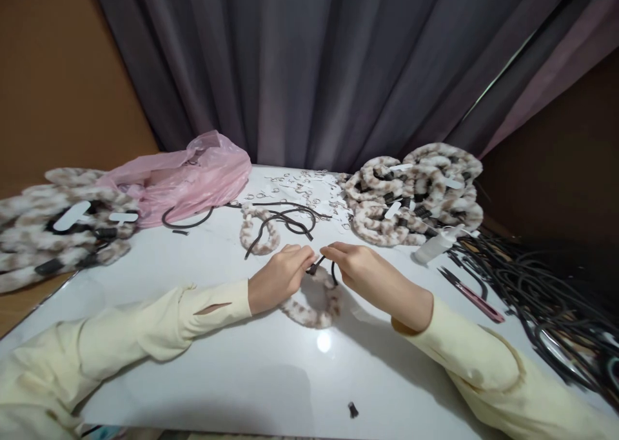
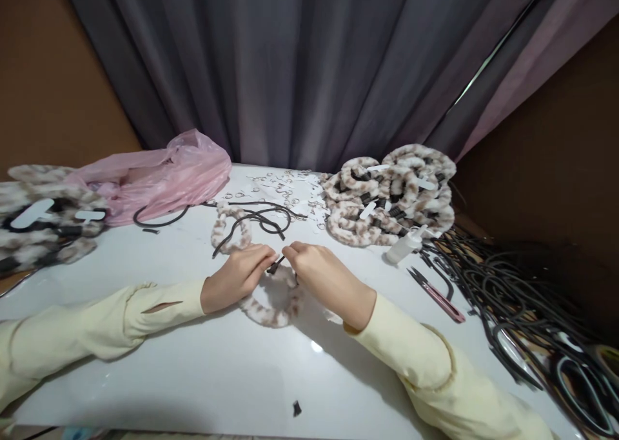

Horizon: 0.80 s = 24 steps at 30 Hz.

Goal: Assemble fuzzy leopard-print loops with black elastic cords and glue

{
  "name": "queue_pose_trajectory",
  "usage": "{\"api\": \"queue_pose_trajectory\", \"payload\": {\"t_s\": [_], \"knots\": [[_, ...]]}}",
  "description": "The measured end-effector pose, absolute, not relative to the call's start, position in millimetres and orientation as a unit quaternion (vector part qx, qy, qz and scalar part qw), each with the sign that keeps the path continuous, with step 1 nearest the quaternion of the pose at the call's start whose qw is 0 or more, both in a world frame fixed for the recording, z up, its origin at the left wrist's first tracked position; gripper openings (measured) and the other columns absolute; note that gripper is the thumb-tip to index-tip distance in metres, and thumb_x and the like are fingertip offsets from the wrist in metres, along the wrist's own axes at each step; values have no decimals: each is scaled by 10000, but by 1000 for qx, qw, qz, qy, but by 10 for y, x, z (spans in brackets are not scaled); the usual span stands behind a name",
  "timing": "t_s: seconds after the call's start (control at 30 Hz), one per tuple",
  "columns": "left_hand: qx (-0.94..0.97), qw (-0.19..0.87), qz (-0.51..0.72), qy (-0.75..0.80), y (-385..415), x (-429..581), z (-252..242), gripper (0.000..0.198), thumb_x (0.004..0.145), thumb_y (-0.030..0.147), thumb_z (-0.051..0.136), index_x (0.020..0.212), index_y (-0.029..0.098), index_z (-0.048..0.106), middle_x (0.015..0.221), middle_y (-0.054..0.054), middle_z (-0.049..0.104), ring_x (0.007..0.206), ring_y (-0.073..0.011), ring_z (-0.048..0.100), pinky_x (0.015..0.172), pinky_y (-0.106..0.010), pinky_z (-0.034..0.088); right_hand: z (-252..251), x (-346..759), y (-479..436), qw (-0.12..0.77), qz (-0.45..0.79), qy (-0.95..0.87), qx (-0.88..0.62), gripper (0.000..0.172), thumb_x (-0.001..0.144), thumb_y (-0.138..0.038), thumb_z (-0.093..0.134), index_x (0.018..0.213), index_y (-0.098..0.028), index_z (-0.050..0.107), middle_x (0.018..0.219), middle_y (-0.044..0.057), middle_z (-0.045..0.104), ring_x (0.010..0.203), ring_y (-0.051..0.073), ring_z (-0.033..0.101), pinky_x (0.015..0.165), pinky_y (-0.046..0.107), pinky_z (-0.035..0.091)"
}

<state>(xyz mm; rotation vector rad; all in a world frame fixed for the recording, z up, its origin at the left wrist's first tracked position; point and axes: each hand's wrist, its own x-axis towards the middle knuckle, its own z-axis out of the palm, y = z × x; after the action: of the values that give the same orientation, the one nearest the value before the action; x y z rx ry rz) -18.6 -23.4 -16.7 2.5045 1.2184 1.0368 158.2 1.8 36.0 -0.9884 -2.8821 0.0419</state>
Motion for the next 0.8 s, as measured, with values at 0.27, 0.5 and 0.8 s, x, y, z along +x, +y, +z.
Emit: {"api": "queue_pose_trajectory", "payload": {"t_s": [0.27,0.5,0.8], "knots": [[842,51,420,334,-379,-136,-116,178,910,114,353,776,163,459,655,-11,479,623,-135,410,627,-250,382,197,1521,137,152,112,-933,-305,357,639,91,350,756,-121,612,667,35,548,557,104,461,534,207,311],[833,70,439,329,-390,-125,-119,156,903,118,383,778,170,460,657,1,475,631,-126,421,642,-234,383,124,1473,175,184,209,-921,-273,269,645,57,398,612,-115,602,569,14,554,511,84,415,520,191,321],[710,297,409,490,-268,-163,13,212,892,284,423,719,182,491,579,42,491,530,-99,447,554,-220,346,78,1476,169,343,114,-875,-323,329,798,-77,403,1047,-142,609,1082,120,629,936,196,596,747,289,467]]}}
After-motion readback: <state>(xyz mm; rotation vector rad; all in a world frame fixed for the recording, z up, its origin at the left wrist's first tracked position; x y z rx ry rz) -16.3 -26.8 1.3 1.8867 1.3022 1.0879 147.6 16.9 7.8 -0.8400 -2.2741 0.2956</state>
